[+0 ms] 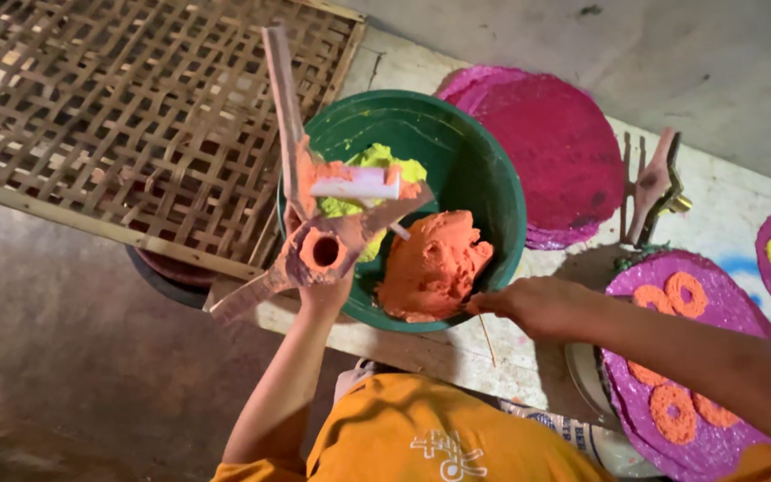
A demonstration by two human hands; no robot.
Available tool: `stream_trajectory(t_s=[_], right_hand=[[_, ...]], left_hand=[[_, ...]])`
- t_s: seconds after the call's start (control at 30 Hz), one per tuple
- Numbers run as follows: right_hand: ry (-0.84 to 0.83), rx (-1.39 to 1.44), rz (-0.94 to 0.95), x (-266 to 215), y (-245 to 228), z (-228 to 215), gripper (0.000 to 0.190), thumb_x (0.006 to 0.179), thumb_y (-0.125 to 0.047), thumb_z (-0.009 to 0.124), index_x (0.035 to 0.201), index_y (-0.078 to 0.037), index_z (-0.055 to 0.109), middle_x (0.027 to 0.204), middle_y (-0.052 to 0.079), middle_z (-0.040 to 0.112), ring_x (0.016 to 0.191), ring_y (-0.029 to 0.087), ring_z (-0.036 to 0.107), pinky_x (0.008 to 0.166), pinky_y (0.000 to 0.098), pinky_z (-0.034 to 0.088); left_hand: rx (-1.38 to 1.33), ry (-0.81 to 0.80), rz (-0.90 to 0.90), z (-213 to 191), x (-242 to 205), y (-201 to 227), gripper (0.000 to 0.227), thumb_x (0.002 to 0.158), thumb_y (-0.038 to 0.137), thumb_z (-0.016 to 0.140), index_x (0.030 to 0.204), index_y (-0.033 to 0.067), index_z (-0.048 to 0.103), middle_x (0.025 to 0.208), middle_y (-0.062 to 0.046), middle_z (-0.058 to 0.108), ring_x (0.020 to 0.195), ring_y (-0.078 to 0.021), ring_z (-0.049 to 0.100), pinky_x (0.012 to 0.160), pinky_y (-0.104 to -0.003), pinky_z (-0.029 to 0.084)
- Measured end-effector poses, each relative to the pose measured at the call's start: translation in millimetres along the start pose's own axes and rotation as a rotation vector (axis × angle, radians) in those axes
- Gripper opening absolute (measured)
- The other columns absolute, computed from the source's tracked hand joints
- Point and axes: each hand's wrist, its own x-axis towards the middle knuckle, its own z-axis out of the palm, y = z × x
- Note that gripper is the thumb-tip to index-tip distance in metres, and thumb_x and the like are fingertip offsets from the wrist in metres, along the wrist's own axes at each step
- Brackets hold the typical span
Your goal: The person uses a wooden press tool and their hands to shape colored dough into small circular discs and ring shapes, then places them onto large pink circular mats.
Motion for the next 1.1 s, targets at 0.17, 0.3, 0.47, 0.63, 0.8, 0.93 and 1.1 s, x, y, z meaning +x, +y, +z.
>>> stream_trajectory(t_s=[0.17, 0.3, 0.47, 0.63, 0.8, 0.93, 1.1], right_hand=[[0.029, 0.055, -0.009, -9, -22, 8, 0.046, 0.097, -0.018, 0.051, 0.141, -0.029, 0.060, 0.115, 0.010, 0.074, 0.099, 0.032, 0.073, 0.086, 0.0442, 0.056], [0.097, 0.200, 0.007, -35, -41, -8, 0.048, 0.095, -0.024, 0.057, 0.143, -0.029, 0.063, 0.114, 0.008, 0.076, 0.096, 0.032, 0.074, 0.085, 0.0422, 0.058], [0.278, 0.136, 0.039, -90, -59, -81, 0.039, 0.092, -0.032, 0.060, 0.130, -0.027, 0.068, 0.115, 0.000, 0.080, 0.099, 0.025, 0.076, 0.085, 0.0407, 0.057], [0.373, -0.306, 0.062, -88, -77, -134, 0.034, 0.092, -0.037, 0.055, 0.121, -0.027, 0.070, 0.110, 0.000, 0.075, 0.087, 0.030, 0.073, 0.073, 0.0458, 0.056], [0.434, -0.786, -0.005, -19, -115, -81, 0.028, 0.095, -0.032, 0.058, 0.101, -0.005, 0.064, 0.091, 0.011, 0.067, 0.065, 0.030, 0.073, 0.052, 0.0446, 0.057], [0.406, -0.847, -0.120, -37, -109, -60, 0.021, 0.087, -0.017, 0.060, 0.104, -0.003, 0.063, 0.092, 0.011, 0.067, 0.071, 0.028, 0.071, 0.056, 0.0402, 0.057], [0.395, -0.610, 0.186, -116, -100, -104, 0.039, 0.090, -0.014, 0.059, 0.129, -0.012, 0.060, 0.101, 0.008, 0.064, 0.080, 0.024, 0.072, 0.060, 0.0395, 0.059]], left_hand=[[0.171, -0.011, 0.058, -4, 16, 3, 0.029, 0.073, 0.011, 0.085, 0.093, 0.0047, 0.065, 0.095, -0.010, 0.066, 0.091, -0.0340, 0.065, 0.081, -0.044, 0.052], [0.140, -0.069, -0.034, -4, 34, 20, 0.023, 0.078, 0.015, 0.084, 0.095, 0.0083, 0.068, 0.100, -0.009, 0.068, 0.096, -0.0318, 0.066, 0.088, -0.043, 0.054], [0.221, -0.296, 0.057, -9, 69, 64, 0.039, 0.071, 0.030, 0.087, 0.101, 0.0084, 0.073, 0.149, -0.023, 0.050, 0.122, -0.0398, 0.058, 0.094, -0.044, 0.051], [0.355, -0.675, 0.206, 4, 68, 98, 0.050, 0.076, 0.038, 0.080, 0.119, 0.0135, 0.071, 0.157, -0.020, 0.045, 0.130, -0.0401, 0.053, 0.095, -0.040, 0.051], [0.145, -0.666, 0.086, 32, 49, 101, 0.076, 0.077, 0.042, 0.072, 0.143, 0.0091, 0.055, 0.145, -0.016, 0.055, 0.125, -0.0365, 0.058, 0.100, -0.046, 0.050], [0.056, -0.661, 0.136, 24, 29, 91, 0.074, 0.074, 0.040, 0.086, 0.134, 0.0055, 0.059, 0.137, -0.022, 0.058, 0.117, -0.0399, 0.059, 0.095, -0.051, 0.050], [-0.114, -0.647, -0.206, 5, 45, 68, 0.039, 0.086, 0.032, 0.083, 0.119, 0.0149, 0.072, 0.110, -0.007, 0.079, 0.107, -0.0223, 0.077, 0.094, -0.037, 0.060]])
